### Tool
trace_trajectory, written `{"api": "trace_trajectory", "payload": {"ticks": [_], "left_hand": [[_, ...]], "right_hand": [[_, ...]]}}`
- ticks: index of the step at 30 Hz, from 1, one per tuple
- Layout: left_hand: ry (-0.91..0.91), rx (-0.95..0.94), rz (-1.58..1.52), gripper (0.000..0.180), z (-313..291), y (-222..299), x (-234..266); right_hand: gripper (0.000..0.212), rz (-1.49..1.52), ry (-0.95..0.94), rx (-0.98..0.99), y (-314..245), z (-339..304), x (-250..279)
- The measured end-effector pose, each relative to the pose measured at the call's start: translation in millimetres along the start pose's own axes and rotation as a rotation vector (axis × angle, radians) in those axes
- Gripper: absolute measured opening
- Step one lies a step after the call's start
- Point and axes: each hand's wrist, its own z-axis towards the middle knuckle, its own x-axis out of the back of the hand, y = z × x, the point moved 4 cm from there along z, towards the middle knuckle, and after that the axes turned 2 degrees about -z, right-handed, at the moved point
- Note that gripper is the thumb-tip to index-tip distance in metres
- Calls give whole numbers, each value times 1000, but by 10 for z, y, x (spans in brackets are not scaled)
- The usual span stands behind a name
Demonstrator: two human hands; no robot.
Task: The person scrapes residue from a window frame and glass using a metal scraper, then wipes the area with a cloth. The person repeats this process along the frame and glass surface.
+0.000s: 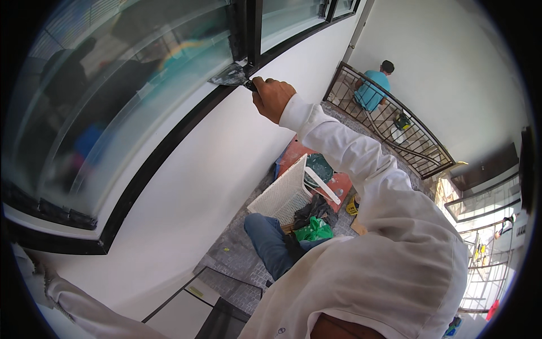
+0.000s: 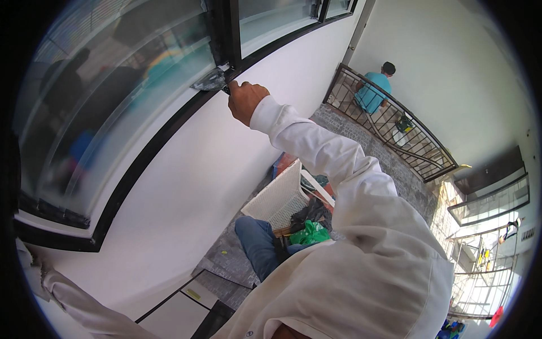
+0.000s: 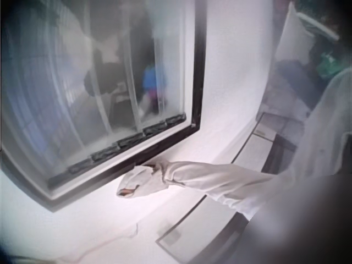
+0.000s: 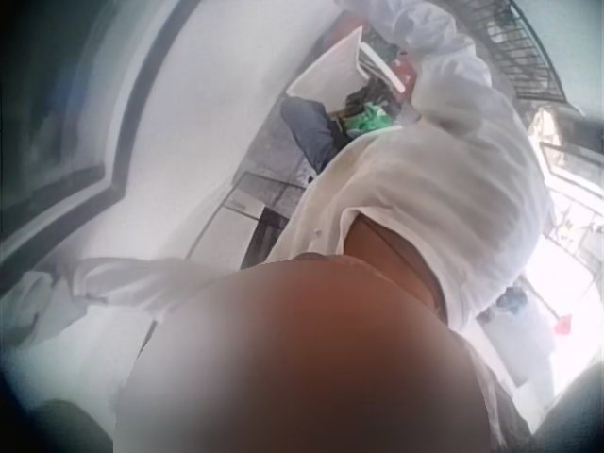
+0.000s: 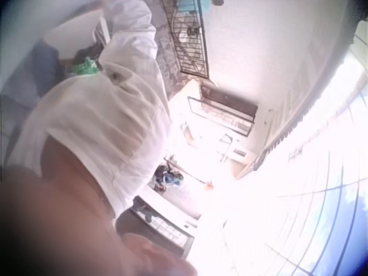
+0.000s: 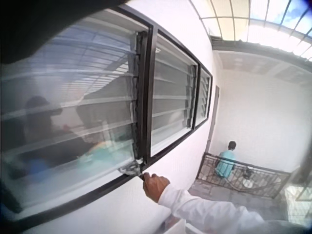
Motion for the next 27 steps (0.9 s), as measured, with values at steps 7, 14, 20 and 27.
{"api": "trace_trajectory", "payload": {"ticks": [7,14,20,27], "left_hand": [[-103,-47,-128,29,-11,-20,-85],[-134,-44,-190,23,-60,-108,-95],[-108,-82,-326,19,-110,36,-74],[-85,-159,-520,16,-234,-51,-82]], "right_hand": [[25,-19,182,186,390,134,126],[20,-351,-63,271,-28,177,462],[17,-276,-47,373,-151,-159,1740],[20,-156,88,364,-298,-39,779]]}}
